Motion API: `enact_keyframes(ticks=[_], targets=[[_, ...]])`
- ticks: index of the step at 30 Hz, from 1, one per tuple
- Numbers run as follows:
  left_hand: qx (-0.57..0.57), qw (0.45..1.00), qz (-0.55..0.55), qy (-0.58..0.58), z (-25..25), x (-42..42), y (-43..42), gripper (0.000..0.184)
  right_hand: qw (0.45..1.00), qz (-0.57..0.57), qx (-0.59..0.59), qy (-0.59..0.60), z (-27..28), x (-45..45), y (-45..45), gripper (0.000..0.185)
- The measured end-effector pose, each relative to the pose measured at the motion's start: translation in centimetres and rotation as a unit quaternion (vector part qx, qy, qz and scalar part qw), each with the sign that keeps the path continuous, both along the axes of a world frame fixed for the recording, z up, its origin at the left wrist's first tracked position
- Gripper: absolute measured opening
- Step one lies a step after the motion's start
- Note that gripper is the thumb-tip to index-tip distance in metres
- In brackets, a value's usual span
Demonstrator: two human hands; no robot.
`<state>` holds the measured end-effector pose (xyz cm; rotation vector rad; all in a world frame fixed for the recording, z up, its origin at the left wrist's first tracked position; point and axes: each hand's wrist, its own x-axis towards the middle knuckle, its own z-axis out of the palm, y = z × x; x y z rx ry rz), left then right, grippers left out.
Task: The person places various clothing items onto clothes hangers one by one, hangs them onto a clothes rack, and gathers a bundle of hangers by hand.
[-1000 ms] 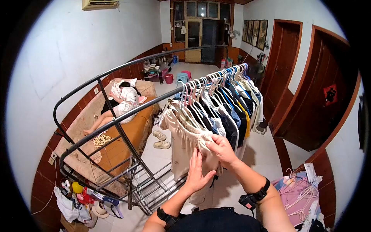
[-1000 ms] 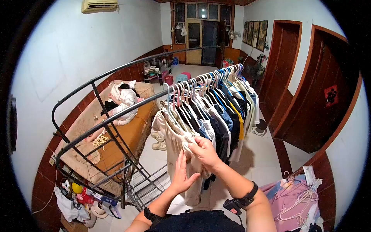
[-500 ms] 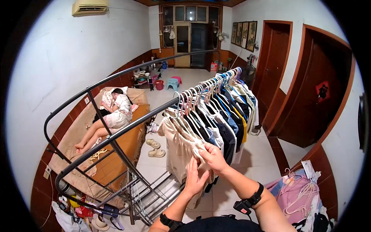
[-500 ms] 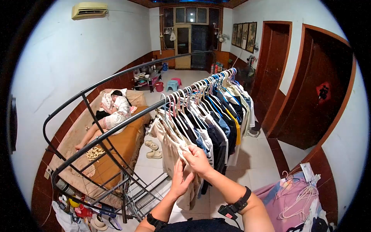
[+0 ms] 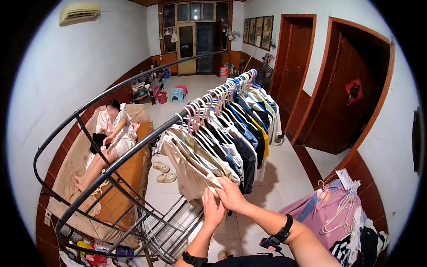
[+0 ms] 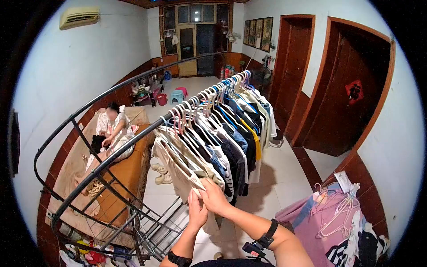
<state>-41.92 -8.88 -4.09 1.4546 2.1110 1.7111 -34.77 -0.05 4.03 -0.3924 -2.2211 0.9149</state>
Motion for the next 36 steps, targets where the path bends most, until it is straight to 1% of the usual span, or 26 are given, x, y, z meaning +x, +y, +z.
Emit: enact_keyframes(ticks=[1, 3, 5, 7, 8, 9, 11, 12, 13, 15, 16, 19, 20, 21, 22, 23, 25, 26, 27, 28, 29, 31, 32, 33, 35, 36], targets=[[-0.006, 1.000, 0.006, -0.008, -0.1, 0.5, -0.2, 0.073, 0.999, -0.009, 0.027, 0.014, -0.5, 0.5, -0.1, 0.033], [-0.026, 1.000, -0.007, -0.015, -0.5, 1.5, -0.7, 0.076, 1.000, -0.014, 0.017, 0.018, -1.7, 1.9, -0.2, 0.033], [-0.061, 0.997, -0.018, 0.038, -1.2, 2.7, -1.2, 0.079, 0.999, -0.022, 0.005, 0.025, -2.5, 3.8, -0.4, 0.033], [-0.074, 0.995, -0.043, 0.048, -1.6, 4.5, -2.3, 0.081, 0.995, 0.003, -0.067, -0.073, -3.0, 6.4, -0.4, 0.032], [-0.083, 0.994, -0.058, 0.051, -1.7, 5.5, -2.9, 0.083, 0.996, 0.003, -0.047, -0.076, -4.9, 7.6, 0.2, 0.029], [-0.085, 0.992, -0.066, 0.058, -1.9, 6.7, -3.4, 0.083, 0.996, -0.006, -0.049, -0.069, -5.3, 9.6, 0.1, 0.029], [-0.146, 0.983, -0.107, -0.018, -2.3, 9.3, -4.5, 0.084, 0.979, 0.057, -0.065, -0.186, -5.9, 14.5, 0.1, 0.028], [-0.126, 0.987, -0.104, 0.000, -2.5, 10.7, -4.9, 0.072, 0.976, 0.058, -0.074, -0.196, -6.7, 17.1, -0.2, 0.029], [-0.128, 0.985, -0.112, 0.005, -2.8, 12.2, -5.3, 0.072, 0.973, 0.059, -0.083, -0.207, -7.4, 19.9, -0.5, 0.029], [-0.229, 0.942, -0.243, -0.042, -3.7, 15.2, -6.1, 0.053, 0.954, 0.067, -0.130, -0.263, -7.3, 26.0, -1.8, 0.032], [-0.200, 0.942, -0.264, -0.056, -4.4, 17.7, -6.4, 0.044, 0.952, 0.067, -0.159, -0.252, -8.7, 29.3, -2.4, 0.033], [-0.241, 0.896, -0.372, -0.006, -5.8, 24.3, -7.2, 0.044, 0.942, 0.014, -0.227, -0.248, -11.3, 39.2, -5.2, 0.036], [-0.277, 0.874, -0.400, 0.010, -5.2, 26.8, -7.3, 0.041, 0.932, -0.010, -0.261, -0.251, -11.7, 42.6, -6.4, 0.037], [-0.287, 0.859, -0.424, -0.004, -4.9, 29.1, -7.5, 0.036, 0.920, -0.036, -0.297, -0.252, -12.1, 45.7, -7.9, 0.037], [-0.297, 0.839, -0.456, -0.014, -5.9, 31.1, -7.3, 0.033, 0.907, -0.050, -0.336, -0.248, -12.5, 48.7, -9.2, 0.034], [-0.308, 0.820, -0.482, -0.025, -7.0, 33.2, -7.2, 0.030, 0.902, -0.083, -0.367, -0.211, -12.9, 51.7, -10.7, 0.032], [-0.326, 0.797, -0.508, 0.012, -5.4, 37.5, -6.7, 0.022, 0.874, -0.147, -0.435, -0.159, -13.8, 56.9, -13.4, 0.031], [-0.339, 0.787, -0.515, 0.025, -5.0, 39.7, -6.4, 0.020, 0.869, -0.158, -0.444, -0.153, -14.3, 59.2, -14.8, 0.031], [-0.350, 0.778, -0.521, 0.038, -4.7, 41.7, -6.1, 0.020, 0.856, -0.193, -0.469, -0.097, -14.7, 61.4, -16.1, 0.031], [-0.323, 0.774, -0.544, 0.034, -4.7, 43.5, -5.8, 0.022, 0.840, -0.228, -0.490, -0.042, -15.0, 63.1, -17.3, 0.031], [-0.328, 0.766, -0.552, 0.038, -4.3, 45.7, -5.6, 0.022, 0.836, -0.236, -0.495, -0.035, -15.3, 64.9, -18.3, 0.031], [-0.330, 0.736, -0.590, 0.043, -3.5, 48.9, -5.2, 0.024, 0.814, -0.273, -0.512, 0.028, -15.6, 67.5, -20.1, 0.031], [-0.311, 0.730, -0.608, 0.030, -4.3, 50.3, -5.0, 0.026, 0.801, -0.292, -0.519, 0.062, -15.8, 68.7, -21.1, 0.031], [-0.316, 0.717, -0.620, 0.037, -3.9, 51.7, -5.1, 0.026, 0.793, -0.305, -0.523, 0.074, -15.8, 69.8, -22.0, 0.031], [-0.339, 0.682, -0.643, 0.080, -2.5, 54.2, -4.5, 0.025, 0.797, -0.331, -0.495, 0.103, -15.8, 71.4, -23.1, 0.030], [-0.374, 0.659, -0.649, 0.064, -1.1, 55.5, -4.4, 0.021, 0.787, -0.335, -0.502, 0.128, -15.7, 72.1, -23.7, 0.028]])
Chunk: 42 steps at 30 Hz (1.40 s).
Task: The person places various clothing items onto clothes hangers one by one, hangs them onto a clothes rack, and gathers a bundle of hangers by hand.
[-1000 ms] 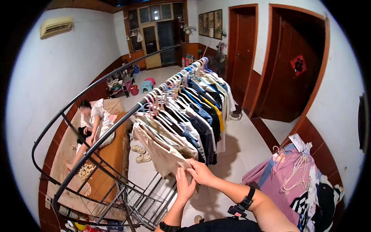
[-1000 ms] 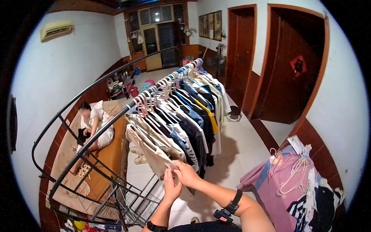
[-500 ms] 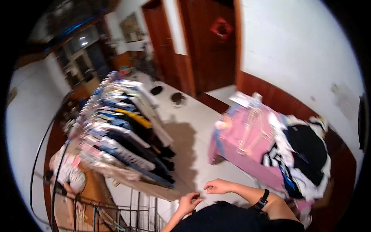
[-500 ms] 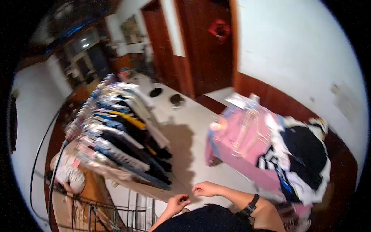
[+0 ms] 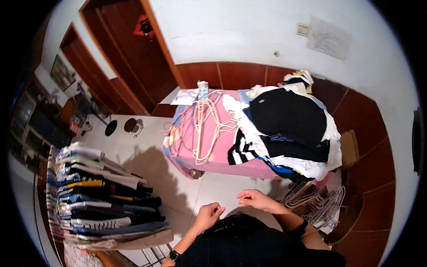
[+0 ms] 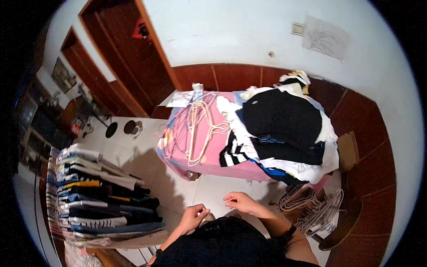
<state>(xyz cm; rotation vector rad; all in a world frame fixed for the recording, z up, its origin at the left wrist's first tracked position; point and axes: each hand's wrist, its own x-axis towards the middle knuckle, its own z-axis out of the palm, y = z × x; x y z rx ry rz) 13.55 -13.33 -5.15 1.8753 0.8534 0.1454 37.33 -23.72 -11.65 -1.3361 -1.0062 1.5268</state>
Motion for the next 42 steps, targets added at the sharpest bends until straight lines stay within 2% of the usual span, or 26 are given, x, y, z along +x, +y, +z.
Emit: enact_keyframes(ticks=[1, 3, 7, 11, 14, 15, 17, 19, 20, 21, 23, 24, 25, 27, 31, 35, 37, 38, 40, 42], targets=[[0.000, 1.000, -0.014, 0.005, -0.2, 0.9, 0.2, 0.021, 1.000, -0.014, 0.000, 0.005, 0.0, 0.7, -0.5, 0.028], [0.042, 0.995, -0.059, -0.064, -0.9, 2.4, 1.1, 0.016, 0.999, -0.040, 0.031, -0.016, -0.3, 2.0, -1.1, 0.028], [0.036, 0.992, -0.108, -0.046, -2.2, 5.6, 3.5, 0.013, 0.995, -0.094, 0.036, -0.008, -1.1, 4.6, -2.4, 0.027], [0.045, 0.987, -0.154, -0.017, -2.0, 9.4, 7.1, 0.013, 0.985, -0.163, 0.025, -0.052, 0.5, 7.0, -2.8, 0.028], [0.128, 0.979, -0.160, -0.023, -4.9, 11.4, 11.7, 0.019, 0.979, -0.203, 0.010, -0.030, 1.2, 8.5, -1.6, 0.028], [0.129, 0.979, -0.159, 0.018, -5.4, 12.1, 13.6, 0.023, 0.974, -0.226, 0.002, -0.020, 1.5, 9.0, -0.9, 0.027], [0.227, 0.966, -0.114, 0.038, -9.9, 12.4, 17.9, 0.034, 0.969, -0.247, -0.011, -0.011, 2.4, 9.5, 0.8, 0.026], [0.264, 0.957, -0.064, 0.097, -12.3, 12.9, 21.9, 0.047, 0.966, -0.256, -0.026, -0.007, 3.9, 9.9, 2.9, 0.026], [0.252, 0.956, -0.043, 0.147, -12.8, 13.3, 23.7, 0.067, 0.968, -0.247, -0.035, -0.037, 4.9, 10.1, 3.9, 0.027], [0.248, 0.957, -0.043, 0.146, -13.4, 13.9, 25.0, 0.067, 0.968, -0.247, -0.039, -0.038, 5.6, 10.2, 4.9, 0.027], [0.258, 0.945, 0.060, 0.190, -14.9, 15.0, 27.3, 0.077, 0.969, -0.236, -0.041, -0.060, 6.6, 10.4, 6.7, 0.026], [0.206, 0.949, 0.065, 0.229, -15.8, 15.5, 28.7, 0.095, 0.969, -0.236, -0.046, -0.061, 6.8, 10.5, 7.6, 0.026], [0.202, 0.950, 0.063, 0.229, -16.7, 16.1, 29.6, 0.095, 0.966, -0.245, -0.060, -0.055, 6.9, 10.6, 8.4, 0.024], [0.243, 0.930, 0.092, 0.261, -18.3, 17.1, 30.2, 0.106, 0.960, -0.262, -0.091, -0.043, 7.0, 10.7, 9.5, 0.021], [0.223, 0.928, 0.099, 0.283, -19.9, 18.5, 30.9, 0.111, 0.953, -0.285, -0.102, -0.017, 6.1, 11.0, 10.0, 0.024], [0.195, 0.934, 0.102, 0.281, -19.1, 19.4, 30.9, 0.110, 0.948, -0.290, -0.130, -0.022, 8.0, 11.7, 11.1, 0.025], [0.193, 0.932, 0.108, 0.288, -19.8, 19.2, 30.9, 0.108, 0.956, -0.289, -0.058, 0.003, 6.4, 12.5, 10.8, 0.026], [0.216, 0.932, 0.105, 0.270, -21.9, 18.9, 31.3, 0.106, 0.957, -0.286, -0.056, 0.003, 6.6, 12.9, 11.0, 0.026], [0.240, 0.932, 0.103, 0.252, -22.1, 18.9, 31.3, 0.104, 0.966, -0.244, -0.080, -0.038, 7.2, 13.6, 11.4, 0.027], [0.191, 0.933, 0.115, 0.283, -19.5, 19.5, 30.5, 0.099, 0.967, -0.232, -0.080, -0.067, 7.3, 14.2, 11.2, 0.028]])
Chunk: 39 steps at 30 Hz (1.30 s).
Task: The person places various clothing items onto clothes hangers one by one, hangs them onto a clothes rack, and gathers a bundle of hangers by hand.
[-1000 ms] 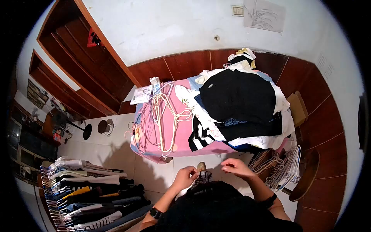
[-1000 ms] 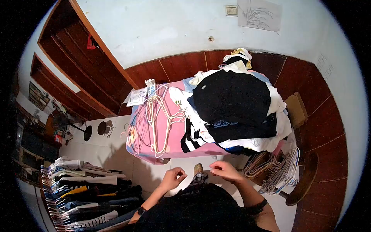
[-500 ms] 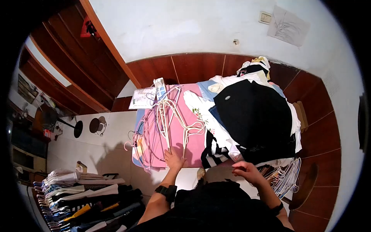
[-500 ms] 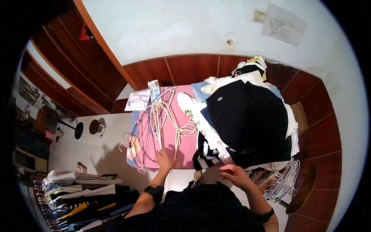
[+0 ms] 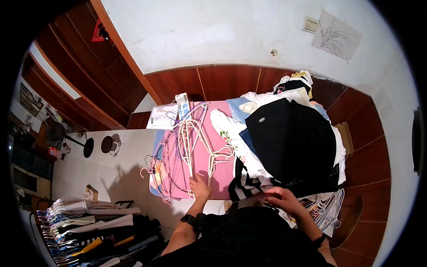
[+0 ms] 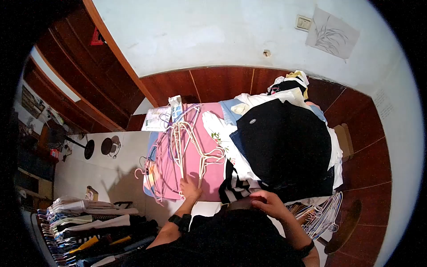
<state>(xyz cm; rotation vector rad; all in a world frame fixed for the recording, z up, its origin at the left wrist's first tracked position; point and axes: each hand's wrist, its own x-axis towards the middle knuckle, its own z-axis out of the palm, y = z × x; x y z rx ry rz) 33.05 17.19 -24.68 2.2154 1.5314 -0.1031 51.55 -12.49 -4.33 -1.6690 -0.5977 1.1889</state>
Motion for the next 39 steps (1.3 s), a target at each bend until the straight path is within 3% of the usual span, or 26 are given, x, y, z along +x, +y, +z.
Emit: enact_keyframes(ticks=[10, 20, 29, 32, 34, 35, 37, 39], targets=[[0.003, 1.000, 0.008, 0.015, 1.7, 0.1, -0.4, 0.094, 0.997, 0.051, -0.001, -0.060, 0.2, 2.1, -1.3, 0.030], [0.020, 0.999, 0.039, -0.008, 3.8, -0.4, -0.3, 0.094, 0.999, 0.036, -0.018, -0.026, 0.9, 2.0, -2.3, 0.029], [0.005, 0.984, 0.023, -0.177, 6.5, -1.6, -0.2, 0.098, 0.998, 0.038, -0.032, -0.047, 1.3, 1.3, -2.1, 0.029], [-0.008, 0.969, -0.015, -0.248, 8.7, -0.8, -0.7, 0.097, 0.999, 0.018, -0.010, -0.036, 0.9, 1.1, -1.8, 0.028], [-0.051, 0.944, -0.065, -0.321, 11.6, 0.4, -2.0, 0.094, 0.985, 0.089, 0.006, -0.146, 1.5, 1.6, -1.1, 0.031], [-0.075, 0.927, -0.090, -0.355, 13.0, 1.0, -2.8, 0.093, 0.986, 0.076, 0.003, -0.147, 2.1, 1.7, -0.7, 0.031], [-0.065, 0.901, -0.176, -0.390, 15.7, 2.5, -4.9, 0.092, 0.989, 0.067, 0.051, -0.124, 3.2, 1.6, 0.2, 0.048], [-0.089, 0.866, -0.251, -0.423, 16.1, 3.6, -6.8, 0.094, 0.993, -0.024, 0.105, -0.044, 4.2, 0.9, 1.2, 0.069]])
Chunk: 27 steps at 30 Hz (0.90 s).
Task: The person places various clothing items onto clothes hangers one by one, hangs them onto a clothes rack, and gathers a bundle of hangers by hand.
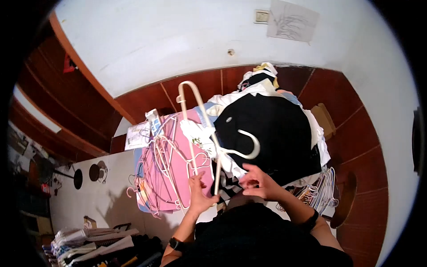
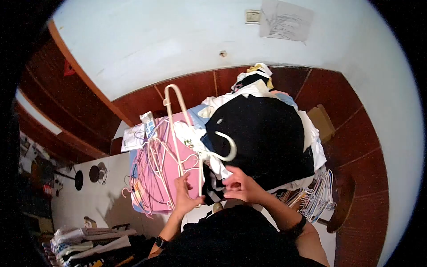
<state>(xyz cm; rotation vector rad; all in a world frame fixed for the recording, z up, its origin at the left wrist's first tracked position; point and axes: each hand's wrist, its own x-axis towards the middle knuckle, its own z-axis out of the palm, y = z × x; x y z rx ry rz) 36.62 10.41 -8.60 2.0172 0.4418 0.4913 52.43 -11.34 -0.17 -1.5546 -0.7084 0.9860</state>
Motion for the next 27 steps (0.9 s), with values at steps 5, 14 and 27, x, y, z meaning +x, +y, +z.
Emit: enact_keyframes(ticks=[5, 14, 27], targets=[[0.064, 0.977, -0.204, -0.014, 0.8, 2.9, -4.0, 0.101, 0.944, -0.220, 0.230, 0.087, 0.6, 0.0, 1.3, 0.085], [0.082, 0.953, -0.292, 0.000, 1.2, 6.1, -5.1, 0.070, 0.871, -0.413, 0.210, -0.163, 8.6, 0.0, -7.7, 0.057], [0.142, 0.974, -0.173, 0.043, 2.1, 13.9, -8.2, 0.034, 0.769, -0.319, -0.157, -0.532, -1.0, 9.6, -14.7, 0.039]])
